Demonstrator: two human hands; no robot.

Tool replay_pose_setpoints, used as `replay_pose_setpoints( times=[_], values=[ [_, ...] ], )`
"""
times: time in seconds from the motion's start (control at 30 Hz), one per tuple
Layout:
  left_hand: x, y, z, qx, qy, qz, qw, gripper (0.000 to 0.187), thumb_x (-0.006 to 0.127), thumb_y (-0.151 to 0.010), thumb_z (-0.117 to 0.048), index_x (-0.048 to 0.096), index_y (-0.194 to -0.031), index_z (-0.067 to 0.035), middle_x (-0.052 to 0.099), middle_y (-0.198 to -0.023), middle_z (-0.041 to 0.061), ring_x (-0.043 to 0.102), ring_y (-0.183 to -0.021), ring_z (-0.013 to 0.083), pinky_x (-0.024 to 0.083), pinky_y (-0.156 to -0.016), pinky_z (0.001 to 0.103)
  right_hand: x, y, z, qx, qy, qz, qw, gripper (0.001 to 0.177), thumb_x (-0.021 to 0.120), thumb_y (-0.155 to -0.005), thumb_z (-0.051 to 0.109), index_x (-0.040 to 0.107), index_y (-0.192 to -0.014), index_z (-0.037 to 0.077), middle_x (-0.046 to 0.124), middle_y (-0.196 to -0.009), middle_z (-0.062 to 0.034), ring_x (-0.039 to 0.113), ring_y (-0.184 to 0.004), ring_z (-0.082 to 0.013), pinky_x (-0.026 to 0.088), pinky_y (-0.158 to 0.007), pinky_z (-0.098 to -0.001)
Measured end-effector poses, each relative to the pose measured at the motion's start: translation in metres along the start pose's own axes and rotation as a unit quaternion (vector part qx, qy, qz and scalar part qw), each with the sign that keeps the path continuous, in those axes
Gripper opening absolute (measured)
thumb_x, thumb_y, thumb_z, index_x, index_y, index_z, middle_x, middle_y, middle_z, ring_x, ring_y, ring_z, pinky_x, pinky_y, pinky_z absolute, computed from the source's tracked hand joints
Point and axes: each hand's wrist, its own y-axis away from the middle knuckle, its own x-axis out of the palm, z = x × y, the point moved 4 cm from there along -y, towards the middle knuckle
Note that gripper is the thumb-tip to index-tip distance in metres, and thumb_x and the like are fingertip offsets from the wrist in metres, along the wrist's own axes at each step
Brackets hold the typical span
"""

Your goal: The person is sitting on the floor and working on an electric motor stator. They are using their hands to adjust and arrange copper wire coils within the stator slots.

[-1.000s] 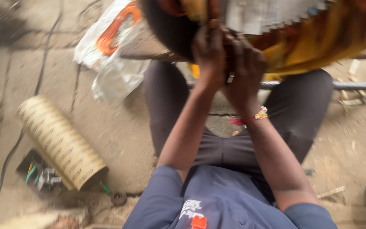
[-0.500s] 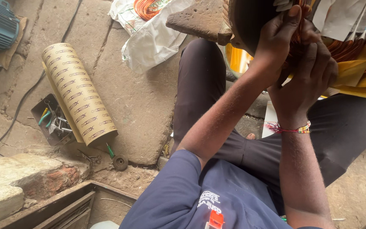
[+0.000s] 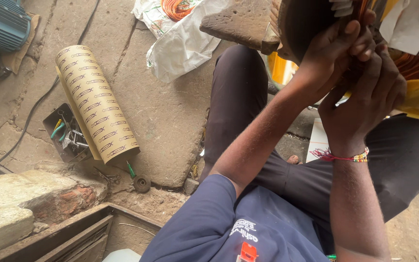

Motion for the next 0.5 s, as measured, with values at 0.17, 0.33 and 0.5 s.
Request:
replay_pose_setpoints(
  times=[0.17, 0.33, 0.5],
  values=[
    [0.001, 0.002, -0.002, -0.004, -0.046, -0.014, 0.999, 0.034, 0.045, -0.115, -0.022, 0.043, -0.134, 0.006, 0.048, -0.086, 0.007, 0.052, -0.086, 0.0172, 0.048, -0.097, 0.036, 0.004, 0.003, -0.003, -0.005, 0.029, 0.007, 1.000, 0.050, 0.056, -0.104, 0.013, 0.048, -0.150, -0.004, 0.052, -0.152, -0.0189, 0.049, -0.138, -0.0371, 0.033, -0.118, -0.0466],
    [-0.009, 0.000, 0.004, -0.001, -0.018, 0.015, 1.000, 0.030, 0.045, -0.122, -0.020, 0.046, -0.132, 0.009, 0.043, -0.083, 0.004, 0.047, -0.080, 0.0147, 0.046, -0.088, 0.032, 0.005, 0.005, -0.007, -0.008, 0.030, 0.006, 0.999, 0.049, 0.056, -0.103, 0.012, 0.049, -0.149, -0.004, 0.052, -0.153, -0.0186, 0.049, -0.139, -0.0362, 0.033, -0.117, -0.0469],
    [-0.014, 0.000, 0.006, 0.004, -0.021, -0.003, 1.000, 0.031, 0.045, -0.120, -0.021, 0.047, -0.129, 0.008, 0.044, -0.082, 0.004, 0.047, -0.083, 0.0159, 0.047, -0.087, 0.032, 0.003, 0.004, -0.006, -0.002, 0.004, 0.010, 1.000, 0.048, 0.056, -0.102, 0.010, 0.049, -0.148, -0.003, 0.052, -0.153, -0.0189, 0.049, -0.138, -0.0367, 0.034, -0.118, -0.0468]
  ],
)
